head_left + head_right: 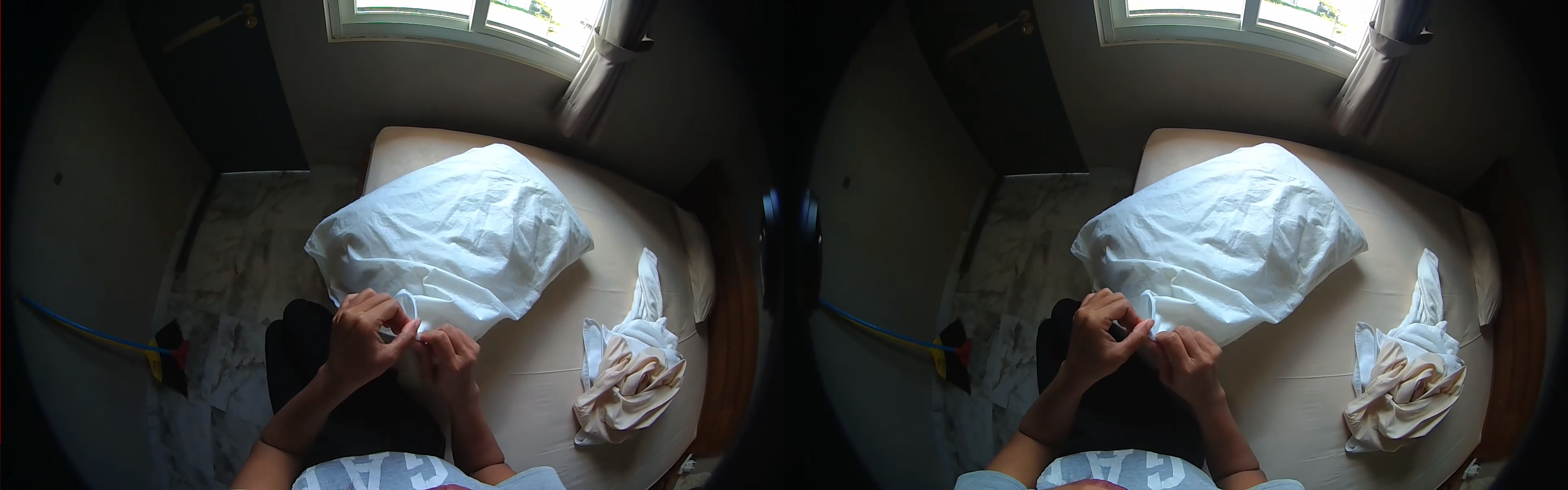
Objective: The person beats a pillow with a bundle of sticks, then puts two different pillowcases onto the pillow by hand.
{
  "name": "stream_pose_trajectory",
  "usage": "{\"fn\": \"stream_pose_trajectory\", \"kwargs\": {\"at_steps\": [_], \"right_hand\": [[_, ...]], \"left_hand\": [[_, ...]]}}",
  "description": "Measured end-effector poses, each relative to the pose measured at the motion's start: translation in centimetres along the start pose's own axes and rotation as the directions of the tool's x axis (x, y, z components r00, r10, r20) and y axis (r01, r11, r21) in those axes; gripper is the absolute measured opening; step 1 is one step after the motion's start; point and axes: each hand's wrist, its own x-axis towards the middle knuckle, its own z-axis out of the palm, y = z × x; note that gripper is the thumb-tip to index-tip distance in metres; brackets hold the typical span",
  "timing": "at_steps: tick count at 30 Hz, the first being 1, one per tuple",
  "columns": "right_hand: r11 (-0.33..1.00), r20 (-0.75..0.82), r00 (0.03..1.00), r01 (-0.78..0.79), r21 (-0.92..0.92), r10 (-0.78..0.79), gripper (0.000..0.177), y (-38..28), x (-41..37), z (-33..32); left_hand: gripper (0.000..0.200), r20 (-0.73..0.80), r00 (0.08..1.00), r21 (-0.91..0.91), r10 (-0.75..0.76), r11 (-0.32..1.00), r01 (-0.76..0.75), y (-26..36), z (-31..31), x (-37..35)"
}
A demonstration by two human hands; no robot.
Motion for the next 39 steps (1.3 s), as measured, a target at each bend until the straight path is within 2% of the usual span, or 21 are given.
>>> {"fn": "stream_pose_trajectory", "kwargs": {"at_steps": [5,7,14,19,21,22,23,26,27,30,31,35,39], "right_hand": [[0.996,0.017,0.998,0.061,-0.063,-0.06,0.013,0.5,0.1,-0.7],[0.993,0.017,0.994,0.106,-0.056,-0.105,0.014,0.8,-0.2,-0.8],[0.996,0.327,0.942,0.083,-0.022,-0.071,0.016,2.1,-1.9,-3.5],[1.0,0.466,0.885,-0.014,0.016,0.005,0.019,2.9,-4.1,-3.8],[0.989,0.346,0.936,-0.108,0.101,0.067,0.021,1.5,-4.1,-3.4],[0.977,0.292,0.951,-0.153,0.148,0.105,0.023,0.4,-3.5,-3.0],[0.973,0.182,0.969,-0.191,0.127,0.166,0.026,-0.7,-2.8,-2.4],[0.974,0.088,0.978,-0.198,0.109,0.189,0.028,-1.4,-0.1,-1.7],[0.983,0.083,0.98,-0.182,0.031,0.179,0.03,-1.8,1.1,-1.5],[0.98,0.355,0.922,-0.099,-0.173,0.156,0.029,-1.6,2.5,-0.3],[0.981,0.417,0.897,-0.078,-0.18,0.148,0.027,-0.9,1.7,0.6],[0.986,0.563,0.811,-0.11,-0.123,0.161,0.024,-0.1,1.2,0.3],[0.969,0.604,0.759,-0.18,-0.167,0.245,0.026,-0.1,0.6,-0.4]], "left_hand": [[0.02,-0.065,0.998,0.056,-0.023,0.998,0.026,-1.8,0.0,0.1],[0.02,-0.071,0.994,0.011,-0.085,0.996,0.086,-2.0,-0.2,-0.2],[0.019,-0.12,0.968,-0.003,-0.221,0.975,0.223,-4.9,-0.4,-1.1],[0.018,-0.106,0.924,-0.24,-0.368,0.911,0.335,-5.6,-0.4,-2.2],[0.02,-0.061,0.909,-0.3,-0.413,0.876,0.378,-4.7,-0.3,-2.6],[0.02,-0.041,0.936,-0.251,-0.351,0.91,0.33,-4.4,-0.5,-2.3],[0.02,-0.013,0.956,-0.202,-0.293,0.937,0.284,-4.1,-0.8,-2.1],[0.021,0.027,0.98,-0.135,-0.198,0.971,0.2,-3.7,-0.8,-1.8],[0.022,0.027,0.982,-0.125,-0.185,0.974,0.187,-3.6,-0.7,-2.0],[0.022,0.029,0.982,-0.114,-0.188,0.975,0.19,-3.5,-0.5,-2.4],[0.022,0.033,0.978,-0.118,-0.207,0.971,0.209,-3.5,-0.3,-2.6],[0.024,0.068,0.951,-0.044,-0.302,0.951,0.306,-4.6,-0.2,-2.7],[0.023,-0.033,0.951,0.049,-0.308,0.95,0.31,-6.8,-0.2,-3.0]]}}
